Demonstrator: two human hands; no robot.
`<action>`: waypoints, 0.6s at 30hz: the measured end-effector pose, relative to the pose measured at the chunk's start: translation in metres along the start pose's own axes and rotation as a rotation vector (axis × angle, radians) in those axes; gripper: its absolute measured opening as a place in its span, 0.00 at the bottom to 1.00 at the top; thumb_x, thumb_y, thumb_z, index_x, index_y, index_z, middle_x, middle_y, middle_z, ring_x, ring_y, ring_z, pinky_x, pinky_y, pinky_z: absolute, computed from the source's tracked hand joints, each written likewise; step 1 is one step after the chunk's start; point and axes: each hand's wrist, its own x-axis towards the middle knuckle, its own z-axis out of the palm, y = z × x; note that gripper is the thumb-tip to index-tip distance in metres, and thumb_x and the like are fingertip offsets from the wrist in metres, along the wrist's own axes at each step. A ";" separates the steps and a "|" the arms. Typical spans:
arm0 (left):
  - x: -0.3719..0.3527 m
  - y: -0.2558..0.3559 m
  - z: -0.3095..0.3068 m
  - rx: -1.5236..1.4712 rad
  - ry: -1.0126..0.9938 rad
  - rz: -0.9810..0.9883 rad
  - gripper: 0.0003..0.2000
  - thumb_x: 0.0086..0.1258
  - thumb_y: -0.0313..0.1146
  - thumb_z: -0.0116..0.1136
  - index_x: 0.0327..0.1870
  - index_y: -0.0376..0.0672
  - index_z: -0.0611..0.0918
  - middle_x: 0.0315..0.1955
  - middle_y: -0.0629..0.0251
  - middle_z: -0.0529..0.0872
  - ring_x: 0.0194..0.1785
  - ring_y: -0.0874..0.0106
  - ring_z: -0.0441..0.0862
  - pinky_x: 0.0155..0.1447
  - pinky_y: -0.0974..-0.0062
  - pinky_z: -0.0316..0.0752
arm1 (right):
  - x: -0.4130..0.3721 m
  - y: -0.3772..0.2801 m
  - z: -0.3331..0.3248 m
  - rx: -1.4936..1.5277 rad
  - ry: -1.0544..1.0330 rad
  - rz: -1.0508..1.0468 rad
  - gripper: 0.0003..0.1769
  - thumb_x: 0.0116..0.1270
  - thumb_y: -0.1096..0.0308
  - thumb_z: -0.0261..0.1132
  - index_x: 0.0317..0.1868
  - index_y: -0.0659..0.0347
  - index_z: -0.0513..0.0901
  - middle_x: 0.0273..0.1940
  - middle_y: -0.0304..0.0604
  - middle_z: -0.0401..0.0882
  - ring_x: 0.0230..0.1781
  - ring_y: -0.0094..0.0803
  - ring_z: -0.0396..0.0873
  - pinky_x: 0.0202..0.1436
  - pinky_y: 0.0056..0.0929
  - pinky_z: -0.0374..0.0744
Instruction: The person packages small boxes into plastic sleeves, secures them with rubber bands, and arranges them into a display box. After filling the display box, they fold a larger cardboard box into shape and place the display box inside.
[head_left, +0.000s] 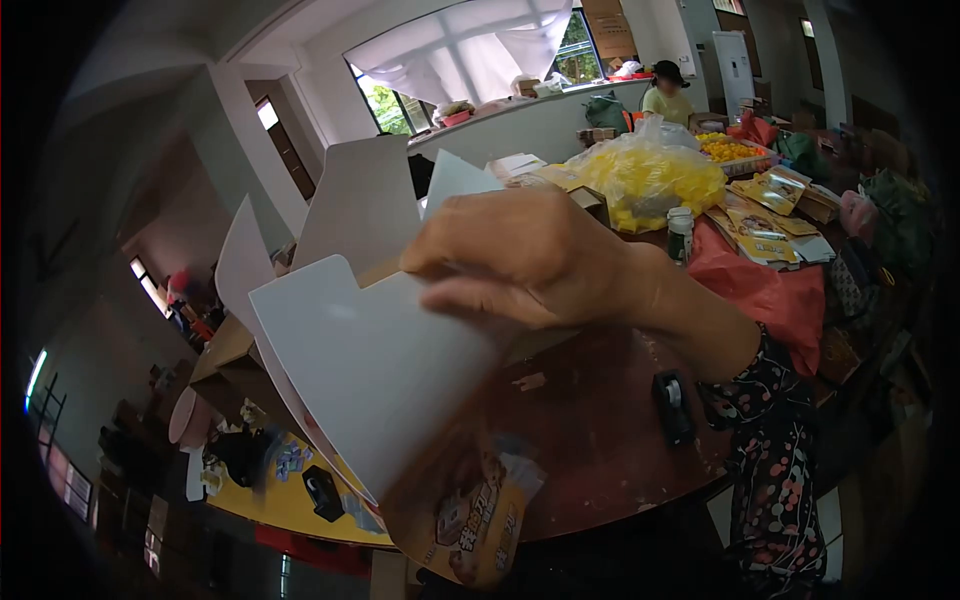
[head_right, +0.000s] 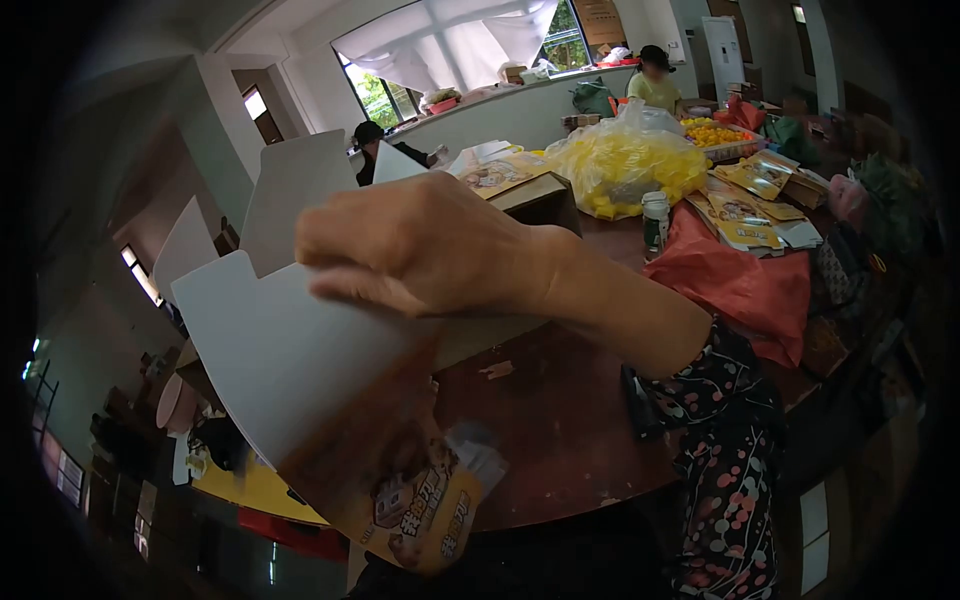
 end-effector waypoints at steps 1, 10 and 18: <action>-0.001 -0.001 -0.001 0.006 0.008 0.001 0.22 0.86 0.40 0.44 0.71 0.34 0.70 0.66 0.51 0.77 0.66 0.58 0.77 0.70 0.56 0.73 | -0.002 -0.001 0.001 -0.039 -0.008 -0.075 0.26 0.71 0.46 0.69 0.53 0.62 0.79 0.44 0.53 0.84 0.44 0.50 0.84 0.49 0.44 0.81; -0.006 -0.007 -0.005 0.070 0.068 0.008 0.21 0.86 0.39 0.44 0.70 0.33 0.71 0.62 0.51 0.79 0.63 0.59 0.80 0.67 0.58 0.77 | -0.020 -0.030 0.013 -0.116 -0.261 0.005 0.65 0.55 0.37 0.78 0.78 0.73 0.58 0.73 0.67 0.62 0.72 0.61 0.68 0.77 0.50 0.66; -0.013 -0.013 -0.010 0.136 0.098 0.019 0.20 0.86 0.38 0.44 0.68 0.32 0.72 0.60 0.50 0.81 0.60 0.59 0.83 0.64 0.60 0.80 | -0.044 -0.025 0.029 0.159 -0.331 0.048 0.60 0.52 0.47 0.81 0.77 0.72 0.62 0.68 0.61 0.73 0.67 0.57 0.73 0.75 0.51 0.70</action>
